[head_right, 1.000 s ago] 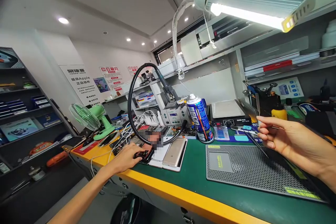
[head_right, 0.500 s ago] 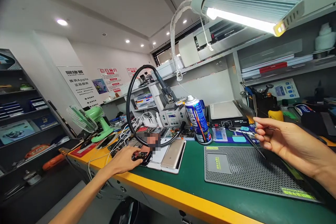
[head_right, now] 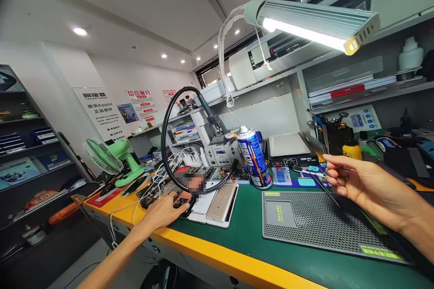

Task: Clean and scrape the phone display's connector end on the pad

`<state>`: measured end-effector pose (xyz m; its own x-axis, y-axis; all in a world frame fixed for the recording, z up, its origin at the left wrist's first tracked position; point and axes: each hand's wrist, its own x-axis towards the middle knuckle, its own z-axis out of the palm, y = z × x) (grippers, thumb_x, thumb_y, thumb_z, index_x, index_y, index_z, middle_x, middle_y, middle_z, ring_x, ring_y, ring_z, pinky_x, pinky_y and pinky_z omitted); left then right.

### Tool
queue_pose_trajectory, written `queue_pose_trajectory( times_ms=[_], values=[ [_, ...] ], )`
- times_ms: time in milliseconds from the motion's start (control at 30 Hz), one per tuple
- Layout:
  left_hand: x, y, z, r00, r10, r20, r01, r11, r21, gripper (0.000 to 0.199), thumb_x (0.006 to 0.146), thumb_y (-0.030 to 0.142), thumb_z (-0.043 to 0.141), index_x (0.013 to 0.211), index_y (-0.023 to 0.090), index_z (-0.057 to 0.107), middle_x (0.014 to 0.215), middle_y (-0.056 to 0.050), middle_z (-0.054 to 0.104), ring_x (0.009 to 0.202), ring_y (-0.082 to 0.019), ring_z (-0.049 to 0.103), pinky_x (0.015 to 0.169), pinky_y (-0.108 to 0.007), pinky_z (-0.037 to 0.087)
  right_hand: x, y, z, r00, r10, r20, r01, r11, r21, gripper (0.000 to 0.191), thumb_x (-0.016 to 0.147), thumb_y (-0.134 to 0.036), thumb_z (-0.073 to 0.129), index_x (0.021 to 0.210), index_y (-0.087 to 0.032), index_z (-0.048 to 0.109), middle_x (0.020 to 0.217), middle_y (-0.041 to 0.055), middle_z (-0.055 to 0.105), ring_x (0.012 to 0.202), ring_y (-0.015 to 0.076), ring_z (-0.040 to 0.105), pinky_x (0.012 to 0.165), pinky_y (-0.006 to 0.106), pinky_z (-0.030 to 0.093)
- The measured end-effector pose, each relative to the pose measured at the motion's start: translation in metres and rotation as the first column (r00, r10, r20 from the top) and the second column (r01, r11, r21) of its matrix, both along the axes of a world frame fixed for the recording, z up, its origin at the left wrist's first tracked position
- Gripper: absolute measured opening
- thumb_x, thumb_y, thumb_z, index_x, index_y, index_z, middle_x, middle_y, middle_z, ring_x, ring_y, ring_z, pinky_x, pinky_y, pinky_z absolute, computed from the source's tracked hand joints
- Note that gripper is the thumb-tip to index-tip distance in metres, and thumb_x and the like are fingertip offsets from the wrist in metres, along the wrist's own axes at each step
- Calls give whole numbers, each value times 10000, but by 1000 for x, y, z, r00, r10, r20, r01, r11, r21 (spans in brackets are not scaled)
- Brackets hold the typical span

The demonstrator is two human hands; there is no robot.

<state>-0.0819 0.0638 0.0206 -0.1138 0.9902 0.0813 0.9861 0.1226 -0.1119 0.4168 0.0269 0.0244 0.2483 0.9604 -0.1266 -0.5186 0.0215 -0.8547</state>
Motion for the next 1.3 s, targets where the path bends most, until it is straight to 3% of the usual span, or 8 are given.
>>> queue_pose_trajectory(
  times_ms=[233, 533, 1067, 1300],
  values=[
    [2, 1, 4, 999, 7, 50, -7, 1000, -13, 373, 1048, 436, 669, 1303, 166, 647, 1279, -105, 672, 1107, -262, 688, 953, -478, 594, 0, -1, 0, 1000, 8, -12, -8, 1000, 19, 78, 756, -151, 753, 724, -167, 683, 662, 23, 518, 513, 142, 500, 378, 233, 610],
    [-8, 6, 0, 988, 14, 154, -9, 999, -31, 378, 1048, 435, 671, 1312, 167, 640, 1256, -101, 676, 1065, -250, 698, 918, -455, 607, 2, -1, -2, 1000, 8, -3, -8, 1000, 12, 83, 738, -160, 770, 716, -163, 690, 671, 30, 527, 524, 144, 505, 350, 222, 578],
    [-59, 20, 12, 958, -59, 281, 42, 997, 65, 307, 1054, 367, 670, 1295, 177, 653, 1295, -102, 669, 1090, -245, 693, 939, -451, 606, 16, 15, -21, 998, 45, 51, -47, 998, 30, 147, 691, -236, 842, 738, -174, 718, 673, 22, 525, 509, 148, 483, 306, 232, 522],
    [-75, 16, 20, 941, -97, 325, 95, 995, 21, 304, 1053, 370, 672, 1283, 171, 658, 1275, -97, 677, 1070, -242, 698, 929, -446, 609, 28, 26, -36, 995, 59, 77, -64, 996, 69, 235, 672, -244, 894, 859, -165, 776, 695, 31, 576, 567, 164, 524, 389, 234, 600]
  ],
)
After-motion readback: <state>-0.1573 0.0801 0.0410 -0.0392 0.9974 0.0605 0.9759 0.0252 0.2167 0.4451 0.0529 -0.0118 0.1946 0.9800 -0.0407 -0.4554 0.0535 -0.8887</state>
